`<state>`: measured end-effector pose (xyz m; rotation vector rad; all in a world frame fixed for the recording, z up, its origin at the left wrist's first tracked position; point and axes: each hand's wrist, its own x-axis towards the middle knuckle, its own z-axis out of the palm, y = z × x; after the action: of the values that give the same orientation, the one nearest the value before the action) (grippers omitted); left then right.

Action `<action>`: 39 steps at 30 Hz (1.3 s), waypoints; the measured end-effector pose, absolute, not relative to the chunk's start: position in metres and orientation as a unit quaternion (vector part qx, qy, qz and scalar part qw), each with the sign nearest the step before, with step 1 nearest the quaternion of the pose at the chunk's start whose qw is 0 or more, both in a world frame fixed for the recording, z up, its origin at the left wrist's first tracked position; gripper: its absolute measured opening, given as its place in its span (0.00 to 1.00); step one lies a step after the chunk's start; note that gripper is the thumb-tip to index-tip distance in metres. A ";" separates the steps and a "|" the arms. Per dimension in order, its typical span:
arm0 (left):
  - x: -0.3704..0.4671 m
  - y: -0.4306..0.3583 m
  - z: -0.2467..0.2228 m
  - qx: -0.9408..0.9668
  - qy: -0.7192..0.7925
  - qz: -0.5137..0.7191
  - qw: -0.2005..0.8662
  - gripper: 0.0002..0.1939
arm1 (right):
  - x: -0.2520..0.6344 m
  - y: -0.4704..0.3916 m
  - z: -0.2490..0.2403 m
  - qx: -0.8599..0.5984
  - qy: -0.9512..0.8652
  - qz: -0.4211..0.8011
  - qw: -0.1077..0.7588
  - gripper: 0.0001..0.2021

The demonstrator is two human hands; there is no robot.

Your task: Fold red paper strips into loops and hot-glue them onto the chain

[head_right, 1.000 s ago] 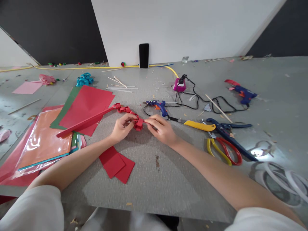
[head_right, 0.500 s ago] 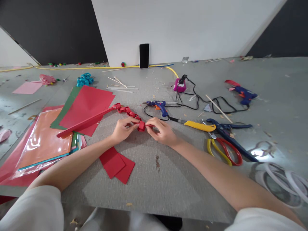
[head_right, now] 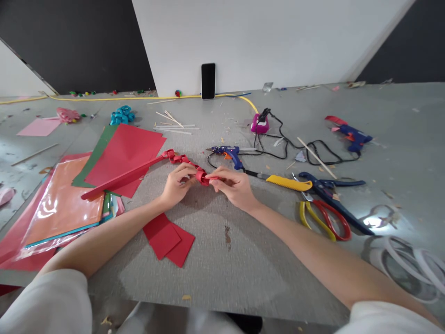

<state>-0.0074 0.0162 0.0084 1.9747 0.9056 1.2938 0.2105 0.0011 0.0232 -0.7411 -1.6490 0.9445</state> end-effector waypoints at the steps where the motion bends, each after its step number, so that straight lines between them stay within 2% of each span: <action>1: -0.007 0.016 0.009 0.742 0.346 0.490 0.300 0.07 | 0.211 0.001 0.023 -0.308 -0.702 0.373 0.523 0.07; 7: -0.008 0.010 0.014 0.730 0.359 0.470 0.342 0.12 | 0.216 0.000 0.012 -0.278 -0.788 0.199 0.512 0.13; 12: -0.007 0.012 0.008 0.692 0.375 0.494 0.369 0.16 | 0.221 0.000 0.006 -0.222 -0.850 0.127 0.461 0.20; 17: -0.004 0.018 0.004 0.660 0.413 0.499 0.381 0.18 | 0.222 0.000 0.003 -0.236 -0.855 0.076 0.456 0.25; 22: -0.004 0.018 0.014 0.713 0.384 0.475 0.344 0.25 | 0.222 0.002 0.003 -0.231 -0.866 0.080 0.437 0.24; 31: -0.005 0.017 0.017 0.727 0.373 0.468 0.337 0.17 | 0.219 0.002 0.007 -0.225 -0.888 0.081 0.392 0.23; 39: -0.004 0.016 0.012 0.758 0.354 0.465 0.290 0.11 | 0.213 0.004 0.014 -0.242 -0.838 0.212 0.440 0.08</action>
<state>-0.0036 0.0162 0.0121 2.0219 0.9434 1.2399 0.2126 0.0043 0.0143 -0.5999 -2.0818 0.5274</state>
